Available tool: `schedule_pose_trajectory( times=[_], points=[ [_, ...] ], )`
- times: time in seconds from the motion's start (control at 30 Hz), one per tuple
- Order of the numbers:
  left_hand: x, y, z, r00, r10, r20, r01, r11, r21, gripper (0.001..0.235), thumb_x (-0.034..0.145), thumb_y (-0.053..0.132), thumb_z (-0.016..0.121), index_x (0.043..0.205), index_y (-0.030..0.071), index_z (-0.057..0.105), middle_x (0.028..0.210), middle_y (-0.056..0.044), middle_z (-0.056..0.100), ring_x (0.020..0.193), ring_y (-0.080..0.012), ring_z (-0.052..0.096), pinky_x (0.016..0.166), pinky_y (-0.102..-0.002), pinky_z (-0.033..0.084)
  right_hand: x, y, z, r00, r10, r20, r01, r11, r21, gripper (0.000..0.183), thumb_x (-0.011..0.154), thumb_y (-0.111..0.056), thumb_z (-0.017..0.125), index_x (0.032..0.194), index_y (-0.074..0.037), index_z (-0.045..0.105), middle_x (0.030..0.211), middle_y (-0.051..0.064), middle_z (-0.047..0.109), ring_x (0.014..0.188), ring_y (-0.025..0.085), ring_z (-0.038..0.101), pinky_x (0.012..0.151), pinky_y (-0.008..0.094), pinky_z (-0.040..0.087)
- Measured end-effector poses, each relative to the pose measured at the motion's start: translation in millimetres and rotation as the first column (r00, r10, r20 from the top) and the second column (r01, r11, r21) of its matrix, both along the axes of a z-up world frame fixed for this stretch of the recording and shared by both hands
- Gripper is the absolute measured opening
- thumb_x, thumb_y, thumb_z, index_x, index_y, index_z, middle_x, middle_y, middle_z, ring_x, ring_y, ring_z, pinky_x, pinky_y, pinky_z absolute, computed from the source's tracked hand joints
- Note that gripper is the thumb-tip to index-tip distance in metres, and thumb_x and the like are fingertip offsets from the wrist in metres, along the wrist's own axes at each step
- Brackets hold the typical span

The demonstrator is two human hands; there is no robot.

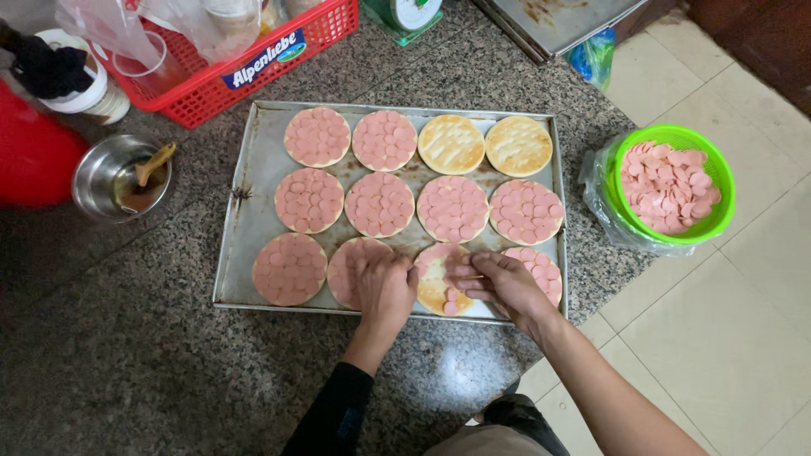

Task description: The person places thin pink slices onto round bread bases arranged on a metal tray. They pick slices from a green colander and arrange them in overlapping layers to cover each base.

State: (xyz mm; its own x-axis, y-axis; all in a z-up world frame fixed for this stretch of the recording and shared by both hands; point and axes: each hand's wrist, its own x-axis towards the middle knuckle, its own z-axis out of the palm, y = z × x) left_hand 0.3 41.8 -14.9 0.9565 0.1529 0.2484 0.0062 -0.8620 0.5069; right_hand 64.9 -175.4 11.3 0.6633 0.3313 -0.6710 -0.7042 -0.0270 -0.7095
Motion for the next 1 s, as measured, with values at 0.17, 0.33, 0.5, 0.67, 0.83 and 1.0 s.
schedule_pose_trajectory(
  times=[0.17,0.33,0.5,0.67,0.83,1.0],
  points=[
    [1.0,9.8,17.5,0.989,0.047,0.141,-0.035,0.996,-0.082,0.020,0.087,0.021,0.073,0.076,0.005,0.067,0.082,-0.015,0.068,0.085,-0.0357,0.065,0.082,-0.048,0.046,7.4,-12.1,2.9,0.997,-0.077,-0.010,0.077,0.996,0.048,0.029,0.105,-0.022,0.051,0.120,-0.002,0.065,0.108,0.011,0.077,0.089,0.019,0.074,0.074,0.030,0.058],
    [12.4,4.2,61.3,0.989,0.051,0.137,-0.049,0.999,-0.023,0.020,0.085,0.023,0.074,0.073,0.008,0.069,0.074,-0.008,0.066,0.079,-0.0303,0.064,0.080,-0.047,0.043,19.4,-64.9,23.7,0.975,-0.113,0.191,0.117,0.993,-0.010,0.027,0.105,-0.022,0.056,0.114,0.000,0.069,0.094,0.007,0.075,0.079,0.012,0.069,0.071,0.026,0.057],
    [39.7,-34.3,97.9,0.997,-0.008,0.080,0.014,0.997,-0.076,0.015,0.089,0.023,0.071,0.081,0.009,0.072,0.075,-0.005,0.068,0.076,-0.0268,0.065,0.078,-0.047,0.040,35.4,-152.5,51.4,0.923,-0.120,0.366,0.203,0.959,-0.197,0.022,0.101,-0.021,0.060,0.115,-0.008,0.071,0.091,0.001,0.075,0.072,0.007,0.062,0.062,0.023,0.049],
    [79.7,-92.4,110.0,0.964,-0.148,0.221,0.170,0.981,-0.088,0.014,0.087,0.024,0.071,0.087,0.010,0.073,0.084,-0.005,0.073,0.081,-0.0263,0.068,0.080,-0.046,0.042,69.1,-237.6,65.2,0.834,-0.009,0.551,0.280,0.869,-0.409,0.027,0.097,-0.018,0.063,0.120,-0.007,0.070,0.090,0.004,0.077,0.073,0.012,0.065,0.062,0.029,0.051],
    [115.5,-154.5,123.5,0.968,-0.193,0.162,0.210,0.973,-0.099,0.015,0.086,0.025,0.072,0.084,0.010,0.075,0.077,-0.005,0.073,0.078,-0.0271,0.068,0.075,-0.046,0.042,106.1,-295.0,74.8,0.711,0.302,0.636,0.330,0.655,-0.680,0.025,0.094,-0.024,0.070,0.114,-0.008,0.074,0.097,0.004,0.081,0.087,0.015,0.077,0.080,0.032,0.059],
    [136.6,-202.9,130.5,0.966,-0.189,0.177,0.203,0.977,-0.065,0.018,0.086,0.027,0.073,0.079,0.011,0.074,0.074,-0.006,0.070,0.074,-0.0285,0.067,0.079,-0.046,0.044,137.6,-298.9,73.6,0.348,0.739,0.577,0.233,0.528,-0.817,0.031,0.086,-0.026,0.072,0.116,-0.016,0.077,0.110,0.009,0.076,0.100,0.029,0.071,0.088,0.041,0.058]
  ],
)
